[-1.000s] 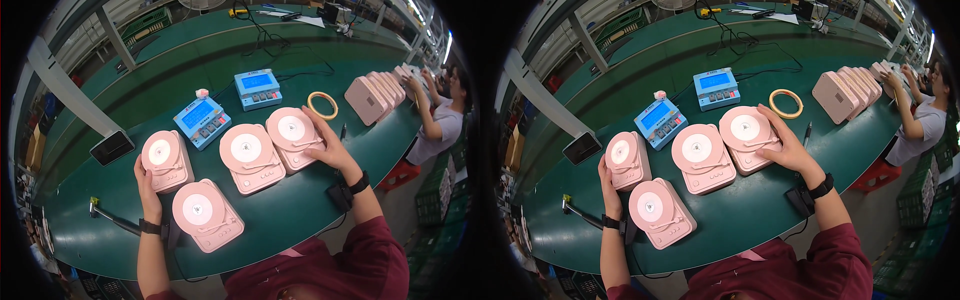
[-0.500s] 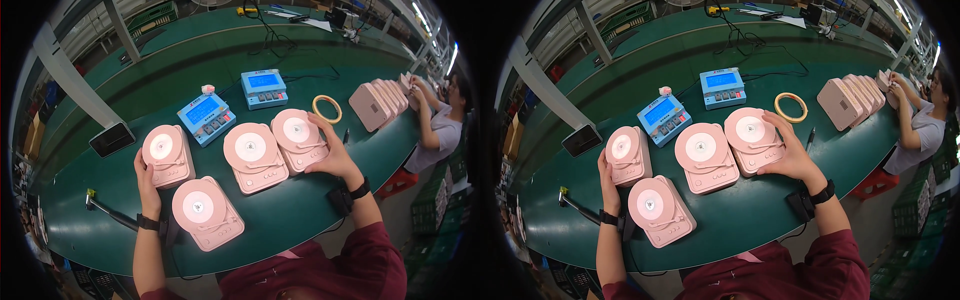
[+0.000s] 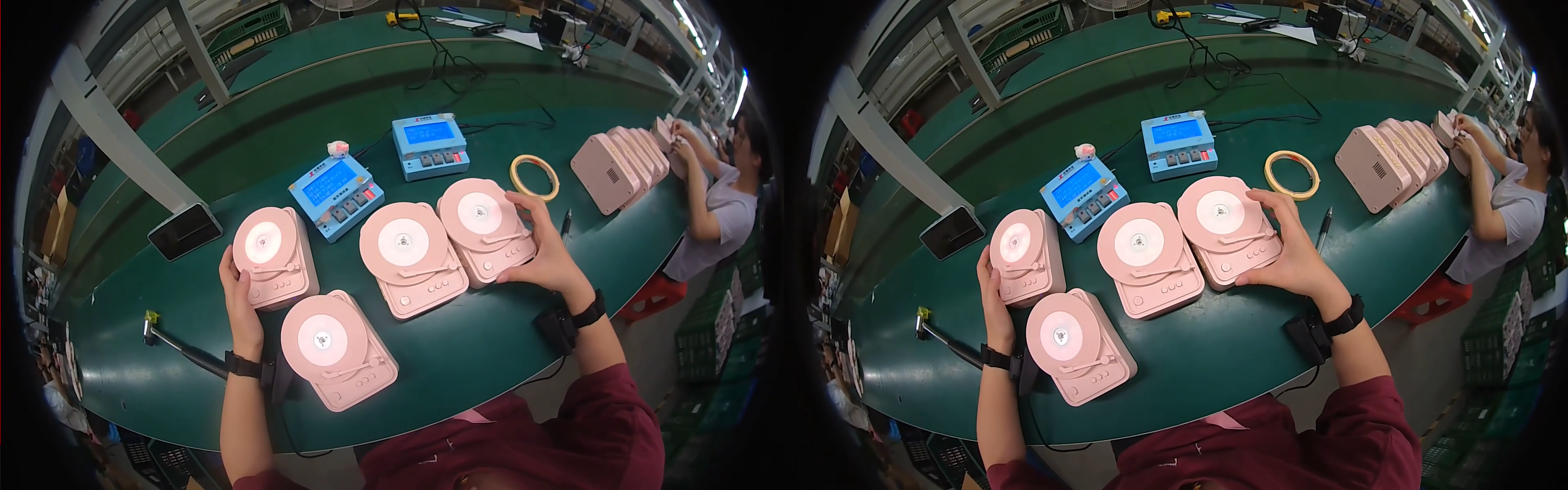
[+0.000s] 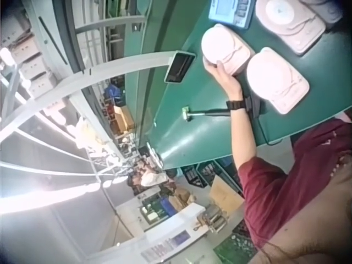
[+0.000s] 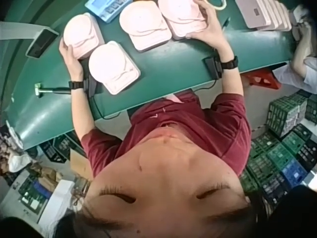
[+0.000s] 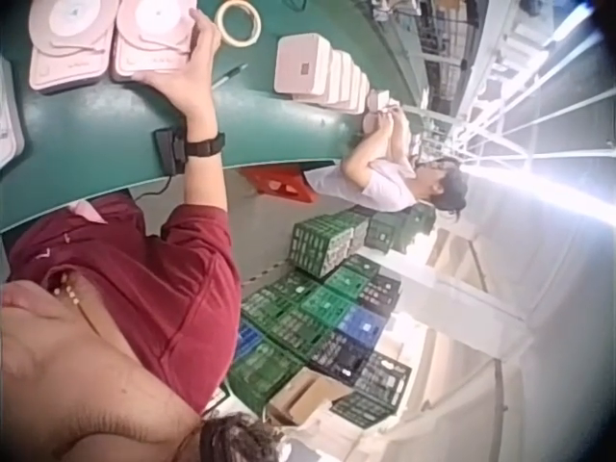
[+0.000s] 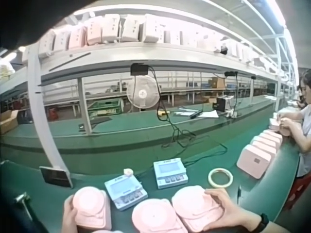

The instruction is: The person tests pink record players by picking them up from a conveyor belt, placing them on the table, and pressing buttons. They continue to retrieve more players from the belt, checking the lights on each device while monitoring the blue testing machines.

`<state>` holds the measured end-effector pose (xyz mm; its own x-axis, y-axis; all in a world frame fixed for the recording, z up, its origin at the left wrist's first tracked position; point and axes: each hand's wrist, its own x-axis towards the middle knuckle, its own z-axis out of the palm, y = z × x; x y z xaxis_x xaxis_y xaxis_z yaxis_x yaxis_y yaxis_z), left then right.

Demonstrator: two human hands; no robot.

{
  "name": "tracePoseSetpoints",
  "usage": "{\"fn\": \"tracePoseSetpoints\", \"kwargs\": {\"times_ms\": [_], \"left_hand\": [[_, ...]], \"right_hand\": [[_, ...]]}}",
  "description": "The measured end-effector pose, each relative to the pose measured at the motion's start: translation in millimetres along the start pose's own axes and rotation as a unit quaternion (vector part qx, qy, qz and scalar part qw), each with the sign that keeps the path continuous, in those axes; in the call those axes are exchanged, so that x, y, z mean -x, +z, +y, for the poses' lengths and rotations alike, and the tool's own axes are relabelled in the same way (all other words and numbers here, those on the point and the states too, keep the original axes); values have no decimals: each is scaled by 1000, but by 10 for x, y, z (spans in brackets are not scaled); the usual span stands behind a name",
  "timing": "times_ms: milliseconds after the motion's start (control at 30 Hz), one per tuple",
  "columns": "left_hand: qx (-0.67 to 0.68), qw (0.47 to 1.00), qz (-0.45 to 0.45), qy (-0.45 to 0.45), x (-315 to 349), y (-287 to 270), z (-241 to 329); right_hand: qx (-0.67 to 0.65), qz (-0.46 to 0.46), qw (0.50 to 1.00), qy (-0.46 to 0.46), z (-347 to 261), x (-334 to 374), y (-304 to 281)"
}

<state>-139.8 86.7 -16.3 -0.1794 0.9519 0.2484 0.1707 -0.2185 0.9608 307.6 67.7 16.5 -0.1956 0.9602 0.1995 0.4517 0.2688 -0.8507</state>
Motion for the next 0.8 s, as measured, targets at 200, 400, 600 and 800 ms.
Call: {"fn": "tracePoseSetpoints", "kwargs": {"times_ms": [200, 400, 600, 800], "left_hand": [[-13, 1000, -6, 9, 1, 5, -22], [-17, 1000, -5, 16, 1, -1, -29], [-24, 1000, -5, 0, 10, 30, 69], [-12, 1000, -1, -4, 7, 43, 56]], "right_hand": [[32, 3, 999, -19, -27, 6, 0], [45, -3, 999, -30, -23, -2, 3], [41, -7, 998, -42, -27, 1, 6], [40, -11, 998, -50, -17, -8, 3]]}}
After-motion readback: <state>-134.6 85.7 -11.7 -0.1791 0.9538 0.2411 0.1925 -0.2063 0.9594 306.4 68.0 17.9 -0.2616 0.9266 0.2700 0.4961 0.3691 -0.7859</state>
